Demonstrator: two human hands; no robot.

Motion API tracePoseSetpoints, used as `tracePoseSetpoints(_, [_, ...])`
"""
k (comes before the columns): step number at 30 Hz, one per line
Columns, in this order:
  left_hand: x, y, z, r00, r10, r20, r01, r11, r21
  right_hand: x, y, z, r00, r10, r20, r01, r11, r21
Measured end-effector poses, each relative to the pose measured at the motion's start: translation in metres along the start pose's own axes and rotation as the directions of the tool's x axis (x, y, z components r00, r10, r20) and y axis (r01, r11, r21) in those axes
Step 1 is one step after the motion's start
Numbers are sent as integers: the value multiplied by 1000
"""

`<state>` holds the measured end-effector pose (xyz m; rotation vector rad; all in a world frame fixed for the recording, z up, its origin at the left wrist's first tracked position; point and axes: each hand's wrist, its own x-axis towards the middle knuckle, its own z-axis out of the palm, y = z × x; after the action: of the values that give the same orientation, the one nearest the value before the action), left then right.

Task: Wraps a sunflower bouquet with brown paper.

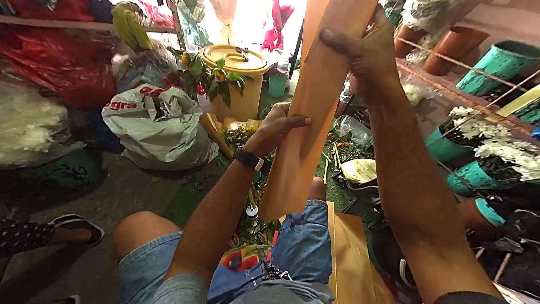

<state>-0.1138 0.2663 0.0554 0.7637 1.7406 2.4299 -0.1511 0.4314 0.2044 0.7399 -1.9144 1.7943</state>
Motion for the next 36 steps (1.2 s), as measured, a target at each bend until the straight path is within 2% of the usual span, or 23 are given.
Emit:
tracePoseSetpoints(2, [3, -1, 1, 998, -16, -60, 16, 1000, 1, -1, 11, -4, 999, 40, 17, -41, 999, 27])
tracePoseSetpoints(5, [5, 5, -7, 982, -29, -189, 23, 999, -37, -38, 36, -8, 968, 222, 114, -222, 975, -7])
tracePoseSetpoints(7, [5, 8, -20, 968, -25, -249, 2, 996, -90, -85, 66, -7, 896, 351, 273, -351, 935, -49])
tracePoseSetpoints(9, [5, 6, -32, 960, -15, -281, -24, 990, -135, -131, 94, -2, 792, 453, 409, -472, 880, -61])
tracePoseSetpoints(12, [5, 1, -42, 955, -5, -297, -54, 980, -190, -168, 114, 11, 695, 560, 451, -625, 781, -5])
tracePoseSetpoints(14, [7, 0, -43, 949, -3, -315, -61, 979, -193, -172, 123, 15, 681, 569, 461, -660, 750, 49])
tracePoseSetpoints(16, [7, -2, -42, 941, 1, -338, -68, 980, -185, -172, 123, 16, 699, 570, 431, -636, 771, 12])
tracePoseSetpoints(18, [2, -1, -41, 938, 0, -346, -23, 998, -61, -163, 122, 11, 758, 517, 398, -538, 840, -66])
tracePoseSetpoints(21, [-21, 1, -38, 974, 18, -227, 46, 961, 271, -122, 110, -4, 845, 427, 321, -467, 883, 53])
tracePoseSetpoints(23, [-26, -10, -33, 991, 21, -135, 29, 934, 357, -95, 92, -8, 874, 394, 285, -436, 894, 104])
tracePoseSetpoints(29, [-33, -46, -27, 999, 7, -33, -2, 989, 149, -45, 60, -1, 936, 243, 256, -308, 916, 258])
tracePoseSetpoints(33, [-41, -50, -24, 998, 28, -60, -24, 998, 60, -44, 53, 10, 971, 166, 172, -202, 955, 220])
tracePoseSetpoints(36, [-47, -52, -19, 989, 50, -137, -34, 993, 115, -44, 49, 17, 989, 133, 67, -143, 971, 191])
